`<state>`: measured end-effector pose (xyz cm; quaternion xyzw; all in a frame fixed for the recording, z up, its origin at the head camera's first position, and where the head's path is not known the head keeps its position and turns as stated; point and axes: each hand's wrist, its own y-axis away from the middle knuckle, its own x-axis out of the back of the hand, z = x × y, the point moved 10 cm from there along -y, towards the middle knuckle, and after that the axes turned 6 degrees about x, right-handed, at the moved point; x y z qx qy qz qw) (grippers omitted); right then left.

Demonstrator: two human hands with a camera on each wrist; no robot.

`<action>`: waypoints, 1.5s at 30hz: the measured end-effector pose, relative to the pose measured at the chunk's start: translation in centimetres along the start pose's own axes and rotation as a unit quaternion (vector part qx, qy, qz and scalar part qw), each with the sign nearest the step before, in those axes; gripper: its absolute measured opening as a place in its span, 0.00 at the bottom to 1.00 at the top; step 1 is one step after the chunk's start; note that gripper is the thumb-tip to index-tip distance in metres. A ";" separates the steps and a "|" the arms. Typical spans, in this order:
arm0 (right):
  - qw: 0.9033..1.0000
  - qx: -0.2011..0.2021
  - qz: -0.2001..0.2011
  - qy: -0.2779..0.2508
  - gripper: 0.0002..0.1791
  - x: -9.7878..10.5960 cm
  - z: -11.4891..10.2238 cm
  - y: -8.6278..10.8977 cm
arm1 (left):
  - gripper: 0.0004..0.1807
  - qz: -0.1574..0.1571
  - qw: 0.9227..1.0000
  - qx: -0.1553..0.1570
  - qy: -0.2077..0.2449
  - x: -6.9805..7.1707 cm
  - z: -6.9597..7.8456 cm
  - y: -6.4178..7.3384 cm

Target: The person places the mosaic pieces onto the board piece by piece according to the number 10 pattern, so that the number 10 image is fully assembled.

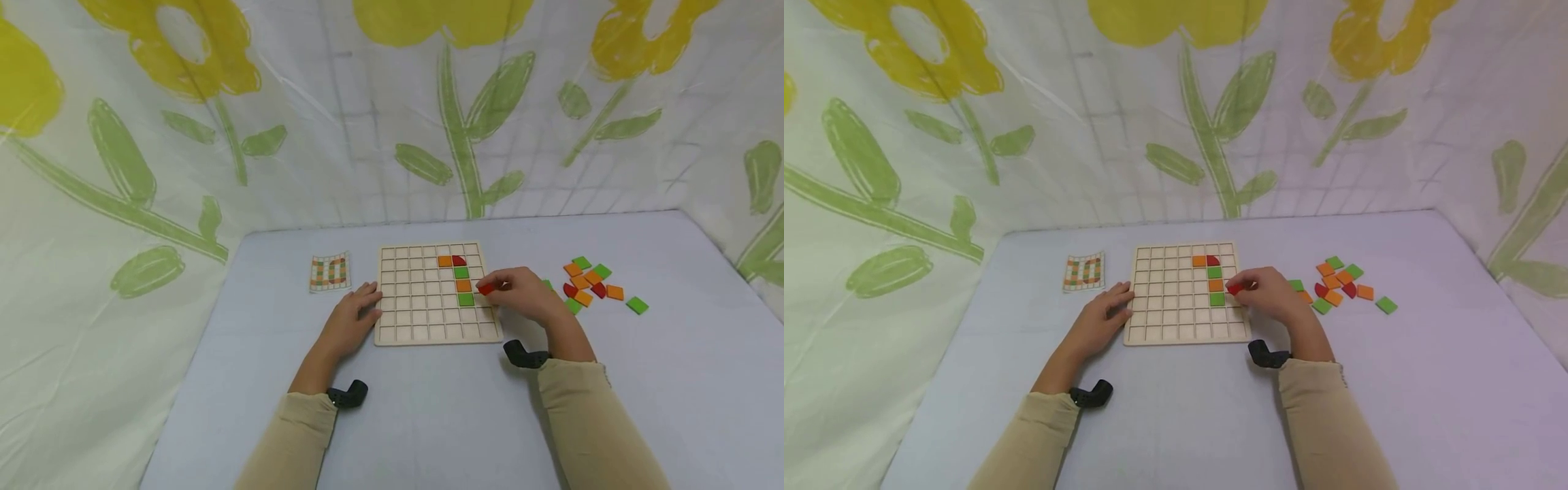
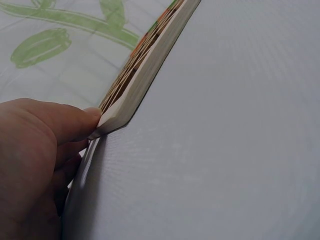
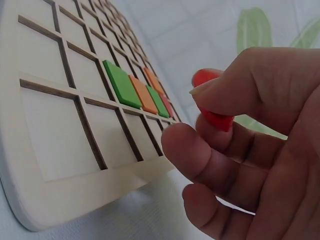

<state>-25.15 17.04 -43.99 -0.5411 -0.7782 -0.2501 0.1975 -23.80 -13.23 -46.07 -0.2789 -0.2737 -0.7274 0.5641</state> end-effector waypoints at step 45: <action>0.995 0.045 -0.040 0.083 0.03 -4.0 -1.5 -1.0 | 0.23 0.000 1.000 -0.001 -0.002 0.0 0.0 -0.2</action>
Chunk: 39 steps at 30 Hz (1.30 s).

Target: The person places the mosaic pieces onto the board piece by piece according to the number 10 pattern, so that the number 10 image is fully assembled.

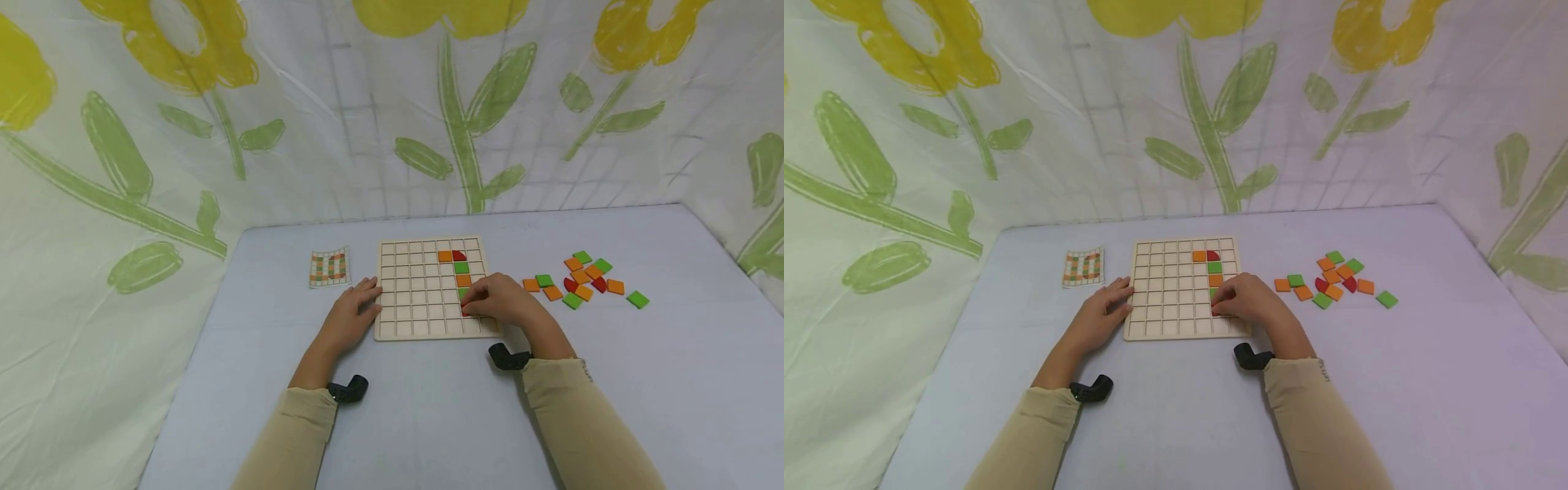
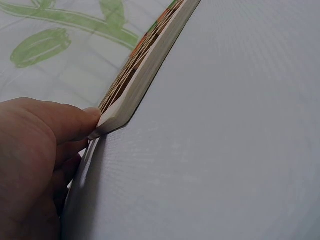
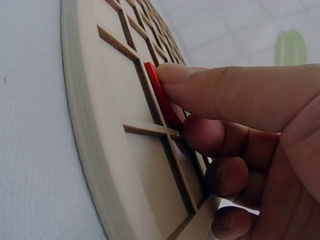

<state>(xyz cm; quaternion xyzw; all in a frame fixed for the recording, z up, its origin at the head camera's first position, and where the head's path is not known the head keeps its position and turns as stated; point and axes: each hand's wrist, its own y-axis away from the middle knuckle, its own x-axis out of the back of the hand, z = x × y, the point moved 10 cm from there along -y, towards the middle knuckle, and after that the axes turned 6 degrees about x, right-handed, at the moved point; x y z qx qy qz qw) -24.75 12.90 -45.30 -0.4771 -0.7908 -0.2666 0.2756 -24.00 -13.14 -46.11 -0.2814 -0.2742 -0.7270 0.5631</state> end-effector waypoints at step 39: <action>0.986 -0.134 0.075 0.059 0.25 7.8 9.0 4.2 | 0.24 -0.009 1.000 -0.016 0.007 0.0 0.5 0.3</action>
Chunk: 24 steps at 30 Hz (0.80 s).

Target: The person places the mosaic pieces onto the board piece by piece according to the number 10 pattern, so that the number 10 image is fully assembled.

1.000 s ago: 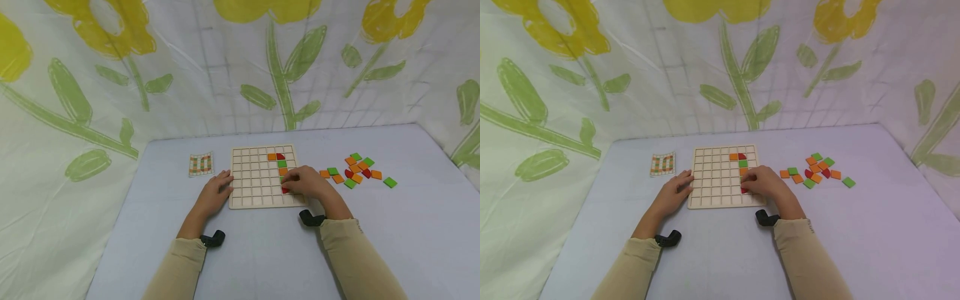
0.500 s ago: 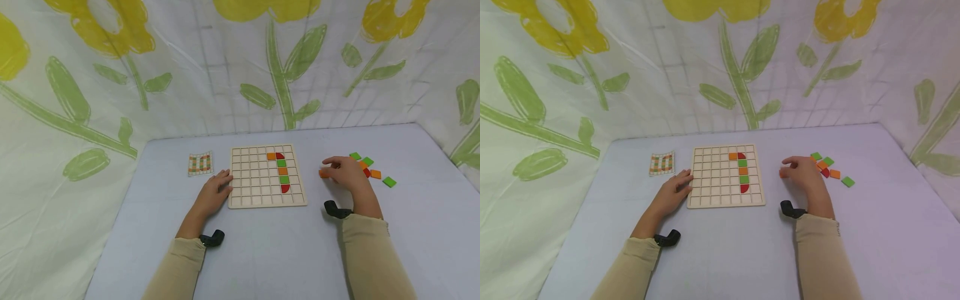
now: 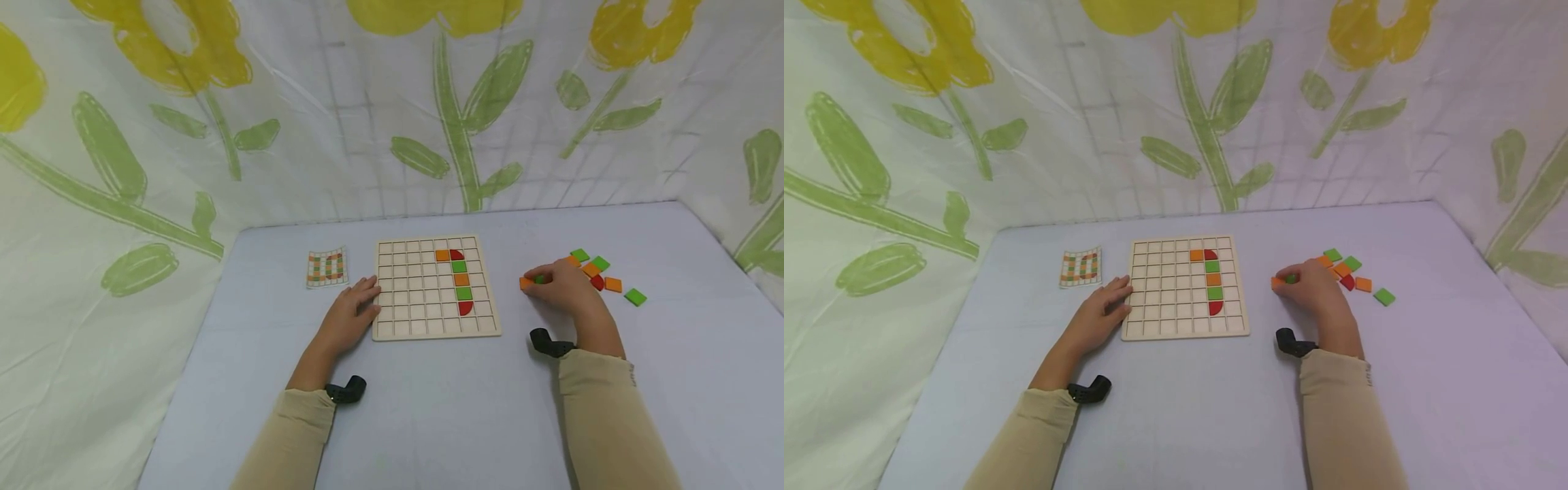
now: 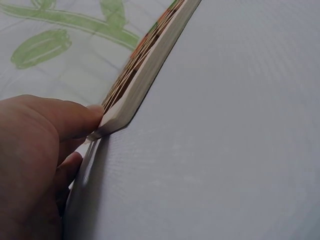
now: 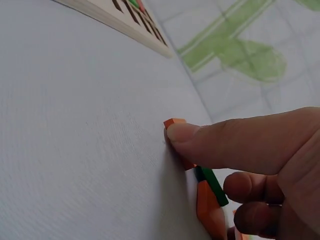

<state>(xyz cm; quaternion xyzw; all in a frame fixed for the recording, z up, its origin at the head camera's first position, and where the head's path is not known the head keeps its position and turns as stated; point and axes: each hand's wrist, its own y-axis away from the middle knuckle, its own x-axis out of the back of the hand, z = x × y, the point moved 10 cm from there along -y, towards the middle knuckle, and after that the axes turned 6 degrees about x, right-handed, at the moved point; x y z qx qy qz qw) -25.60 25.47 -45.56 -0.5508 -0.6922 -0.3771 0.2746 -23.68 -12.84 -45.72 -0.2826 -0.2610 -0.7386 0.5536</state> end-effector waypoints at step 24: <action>0.985 0.139 -0.044 -0.092 0.07 -6.0 -11.8 -0.3 | 0.24 -0.001 1.000 -0.001 0.002 0.0 0.0 -0.1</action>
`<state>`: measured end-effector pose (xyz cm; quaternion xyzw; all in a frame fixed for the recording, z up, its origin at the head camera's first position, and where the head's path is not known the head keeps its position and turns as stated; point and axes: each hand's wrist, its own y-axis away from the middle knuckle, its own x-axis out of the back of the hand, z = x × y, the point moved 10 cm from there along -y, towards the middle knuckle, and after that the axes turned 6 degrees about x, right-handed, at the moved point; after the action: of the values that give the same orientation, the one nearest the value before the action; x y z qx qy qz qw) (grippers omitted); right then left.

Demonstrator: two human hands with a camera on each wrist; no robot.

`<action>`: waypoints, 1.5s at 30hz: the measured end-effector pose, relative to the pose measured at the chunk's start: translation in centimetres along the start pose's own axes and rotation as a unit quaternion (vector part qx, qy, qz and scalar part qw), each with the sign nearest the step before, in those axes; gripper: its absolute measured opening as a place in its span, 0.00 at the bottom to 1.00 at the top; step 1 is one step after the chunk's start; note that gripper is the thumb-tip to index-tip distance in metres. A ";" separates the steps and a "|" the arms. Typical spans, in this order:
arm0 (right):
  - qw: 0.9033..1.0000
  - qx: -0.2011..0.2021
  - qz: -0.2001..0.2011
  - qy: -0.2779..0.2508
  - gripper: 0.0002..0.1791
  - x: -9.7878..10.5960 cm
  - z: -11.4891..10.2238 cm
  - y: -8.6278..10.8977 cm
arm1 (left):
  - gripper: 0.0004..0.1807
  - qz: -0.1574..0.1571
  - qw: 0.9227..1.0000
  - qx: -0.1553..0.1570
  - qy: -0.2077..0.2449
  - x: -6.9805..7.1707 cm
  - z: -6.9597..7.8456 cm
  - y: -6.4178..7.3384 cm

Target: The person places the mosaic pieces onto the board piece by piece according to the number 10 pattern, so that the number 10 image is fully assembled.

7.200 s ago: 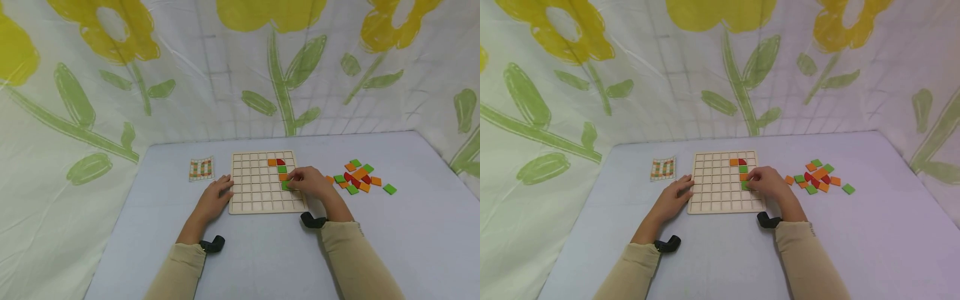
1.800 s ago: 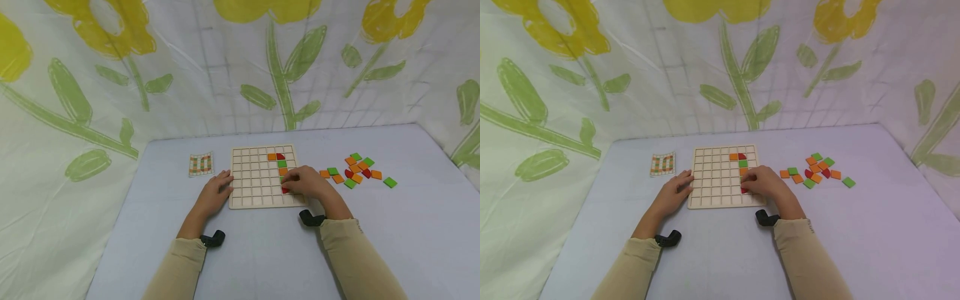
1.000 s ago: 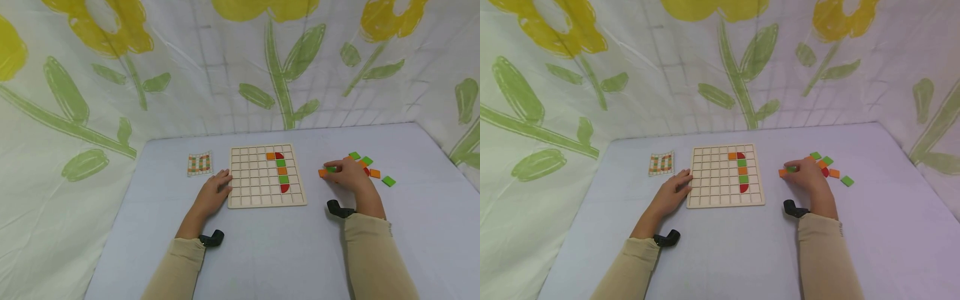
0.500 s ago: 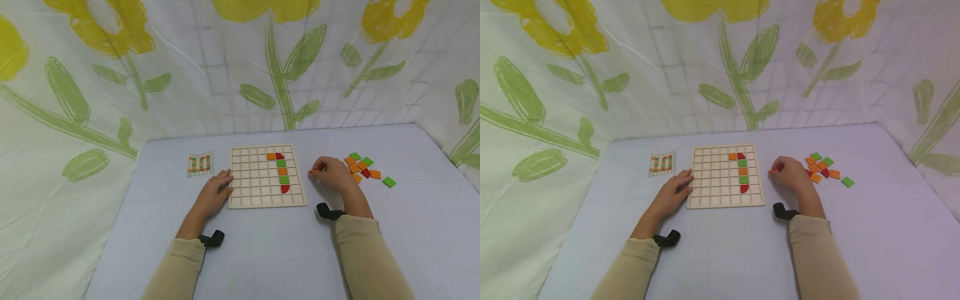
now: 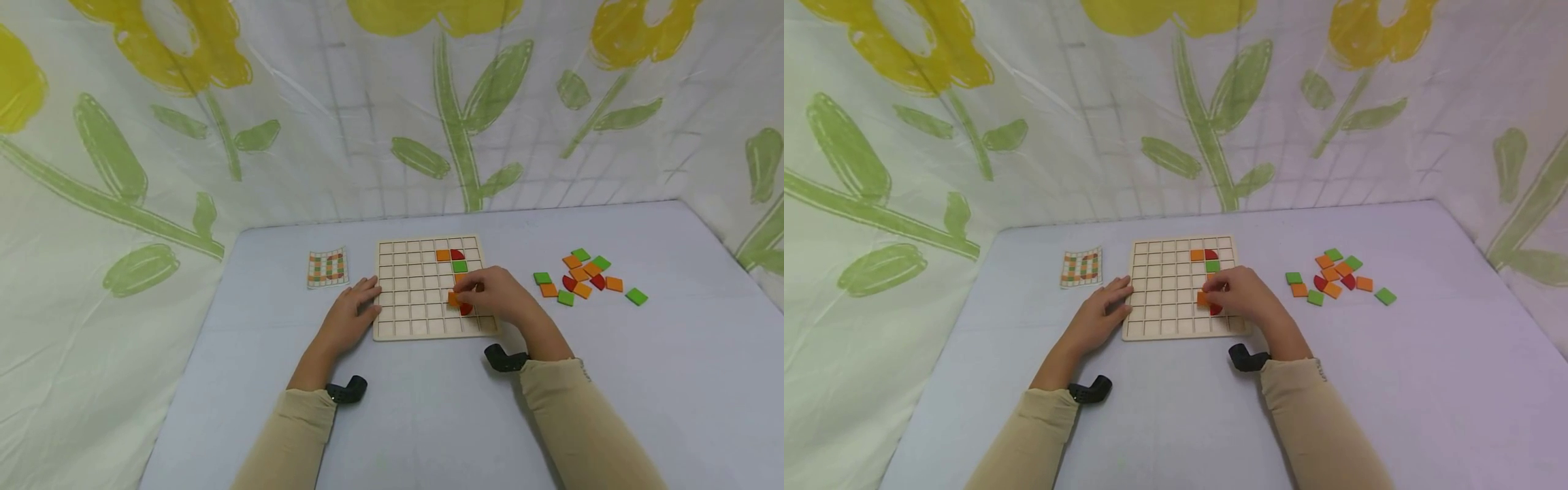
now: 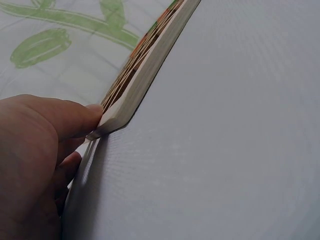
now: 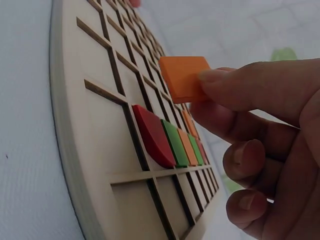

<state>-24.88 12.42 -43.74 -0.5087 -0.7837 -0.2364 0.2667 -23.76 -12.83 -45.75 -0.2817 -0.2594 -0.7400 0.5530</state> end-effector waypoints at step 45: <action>0.998 -0.030 -0.017 0.050 0.12 0.2 1.3 0.3 | 0.25 0.002 1.000 0.003 -0.011 -0.1 -0.2 0.0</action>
<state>-24.92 13.49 -44.52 -0.4902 -0.7705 -0.2894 0.2867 -23.81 -12.88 -45.95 -0.2884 -0.2670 -0.7349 0.5526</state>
